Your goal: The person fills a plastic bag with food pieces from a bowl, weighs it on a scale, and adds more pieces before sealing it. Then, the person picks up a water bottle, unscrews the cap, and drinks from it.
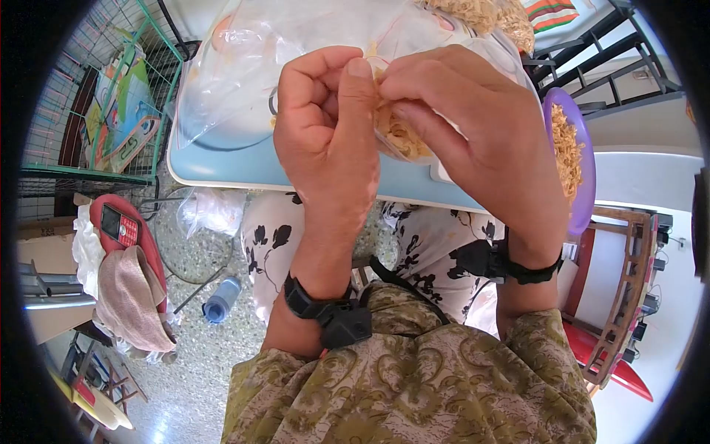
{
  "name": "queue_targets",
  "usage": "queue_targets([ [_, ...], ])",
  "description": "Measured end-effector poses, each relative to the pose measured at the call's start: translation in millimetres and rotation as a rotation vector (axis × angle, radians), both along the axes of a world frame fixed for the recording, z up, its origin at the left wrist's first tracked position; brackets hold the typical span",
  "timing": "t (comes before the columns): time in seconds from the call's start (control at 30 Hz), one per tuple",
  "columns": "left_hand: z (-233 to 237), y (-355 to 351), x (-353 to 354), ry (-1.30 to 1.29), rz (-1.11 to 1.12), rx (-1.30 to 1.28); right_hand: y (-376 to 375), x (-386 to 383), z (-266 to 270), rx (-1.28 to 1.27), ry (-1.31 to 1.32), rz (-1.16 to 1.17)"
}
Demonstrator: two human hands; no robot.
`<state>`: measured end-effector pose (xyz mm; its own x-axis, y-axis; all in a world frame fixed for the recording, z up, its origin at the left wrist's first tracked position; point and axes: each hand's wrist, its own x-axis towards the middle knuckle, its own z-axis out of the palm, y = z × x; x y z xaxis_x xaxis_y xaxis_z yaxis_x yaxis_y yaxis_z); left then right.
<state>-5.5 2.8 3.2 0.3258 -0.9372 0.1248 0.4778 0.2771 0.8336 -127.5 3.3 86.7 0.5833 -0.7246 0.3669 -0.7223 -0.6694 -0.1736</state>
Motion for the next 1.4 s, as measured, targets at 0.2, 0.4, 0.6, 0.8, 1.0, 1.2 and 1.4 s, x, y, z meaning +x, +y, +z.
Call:
queue_targets([
  [0.2,-0.1,0.0,0.2,0.039,0.01,-0.026,-0.7,3.7,0.0,0.058,-0.091,-0.043],
  [0.4,-1.5,-0.1,2.2,0.074,0.037,0.014,9.7,7.2,5.5,0.103,-0.279,-0.077],
  [0.6,-2.5,-0.2,0.8,0.05,0.062,0.008,4.2,8.8,-16.2,-0.085,-0.038,-0.013],
  [0.8,-0.7,0.5,2.0,0.043,0.085,0.034,5.4,0.0,-11.4,-0.045,-0.115,-0.034],
  [1.0,-0.8,4.2,9.9,0.077,0.029,0.051,14.0,-78.9,34.8,0.026,-0.272,-0.395],
  [1.2,-3.9,1.6,2.2,0.08,0.009,0.057,10.0,-105.6,14.0,0.255,0.005,-0.348],
  [1.4,-2.8,2.0,1.0,0.015,0.023,0.066,-7.6,-104.1,-2.3,0.477,0.2,-0.4],
])
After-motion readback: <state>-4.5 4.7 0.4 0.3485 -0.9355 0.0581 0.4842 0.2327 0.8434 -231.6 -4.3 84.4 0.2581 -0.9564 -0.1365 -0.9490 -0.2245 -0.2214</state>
